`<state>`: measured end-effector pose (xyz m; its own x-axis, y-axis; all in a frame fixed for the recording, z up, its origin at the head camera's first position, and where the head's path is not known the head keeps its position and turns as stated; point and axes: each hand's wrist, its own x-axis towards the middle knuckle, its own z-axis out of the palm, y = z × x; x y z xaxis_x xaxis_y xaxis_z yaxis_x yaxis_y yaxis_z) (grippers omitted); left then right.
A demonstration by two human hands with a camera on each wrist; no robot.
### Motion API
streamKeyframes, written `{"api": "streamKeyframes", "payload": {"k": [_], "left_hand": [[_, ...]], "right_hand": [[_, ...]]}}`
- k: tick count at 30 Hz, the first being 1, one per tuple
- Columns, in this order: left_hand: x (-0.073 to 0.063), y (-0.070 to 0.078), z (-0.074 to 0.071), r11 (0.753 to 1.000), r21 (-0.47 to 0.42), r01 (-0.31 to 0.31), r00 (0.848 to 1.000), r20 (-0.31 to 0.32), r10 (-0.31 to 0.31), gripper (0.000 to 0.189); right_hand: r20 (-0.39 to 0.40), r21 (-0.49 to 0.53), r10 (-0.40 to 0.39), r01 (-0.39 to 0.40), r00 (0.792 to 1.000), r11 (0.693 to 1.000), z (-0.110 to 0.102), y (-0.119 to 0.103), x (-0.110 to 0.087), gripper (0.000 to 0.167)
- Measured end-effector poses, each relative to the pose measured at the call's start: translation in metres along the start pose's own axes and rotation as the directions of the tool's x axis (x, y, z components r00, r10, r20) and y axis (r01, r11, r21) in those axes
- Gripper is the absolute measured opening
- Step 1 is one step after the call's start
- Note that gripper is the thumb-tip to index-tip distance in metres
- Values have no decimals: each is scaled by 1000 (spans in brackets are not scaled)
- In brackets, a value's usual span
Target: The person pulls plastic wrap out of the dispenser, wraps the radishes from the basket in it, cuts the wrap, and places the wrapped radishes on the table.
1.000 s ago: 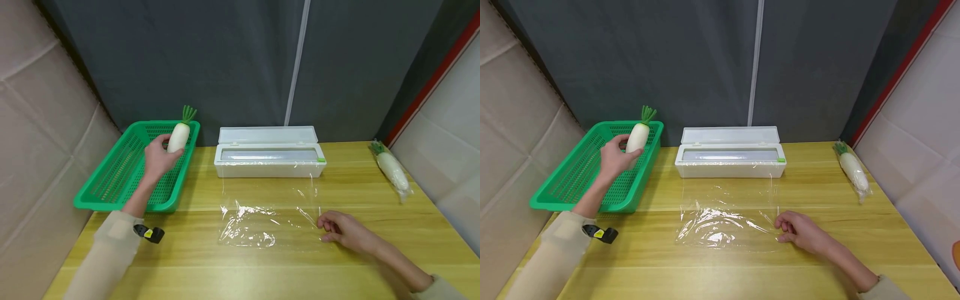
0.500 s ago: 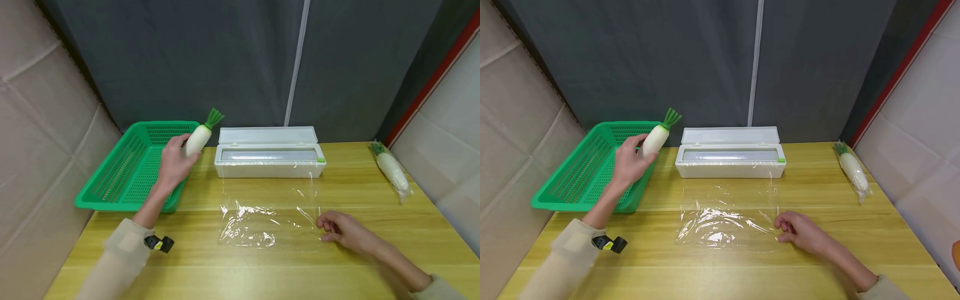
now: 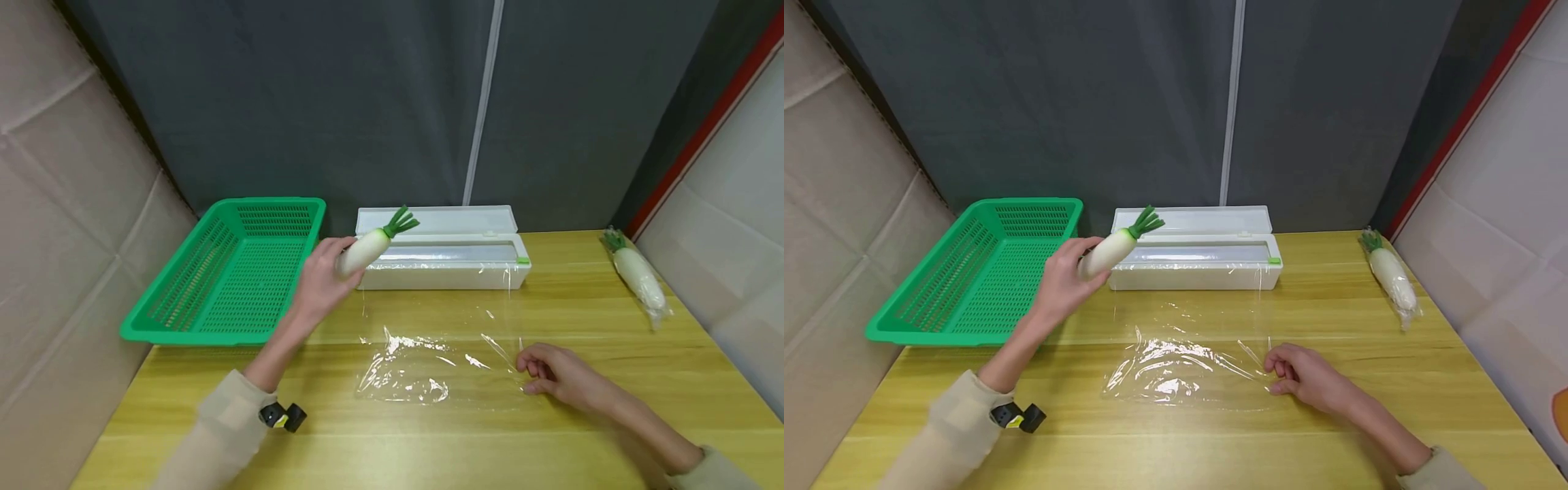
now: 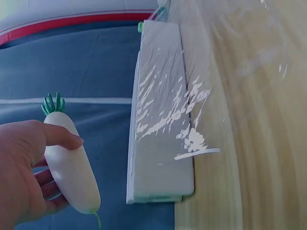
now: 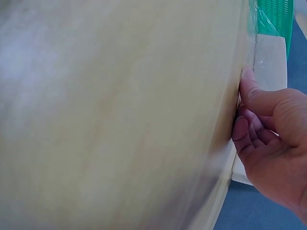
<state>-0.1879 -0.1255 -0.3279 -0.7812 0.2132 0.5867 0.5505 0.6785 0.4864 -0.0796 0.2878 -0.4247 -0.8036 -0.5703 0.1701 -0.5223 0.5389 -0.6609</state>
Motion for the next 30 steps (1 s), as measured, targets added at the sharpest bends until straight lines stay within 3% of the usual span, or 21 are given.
{"api": "streamKeyframes", "payload": {"k": [9,14,22,30], "left_hand": [[-13,16,27,995,-57,-76,994,79,81,51],[-19,23,42,991,-77,-111,981,150,121,51],[-29,40,63,988,-105,-115,941,308,142,53],[-37,55,83,991,-40,-131,895,424,135,52]], "right_hand": [[6,-4,1,-1,1000,1000,0,1,0,26],[13,7,19,-19,1000,1000,0,2,0,26],[16,2,24,-24,1000,1000,0,2,-1,26],[10,7,12,-13,1000,1000,-1,1,-1,25]]}}
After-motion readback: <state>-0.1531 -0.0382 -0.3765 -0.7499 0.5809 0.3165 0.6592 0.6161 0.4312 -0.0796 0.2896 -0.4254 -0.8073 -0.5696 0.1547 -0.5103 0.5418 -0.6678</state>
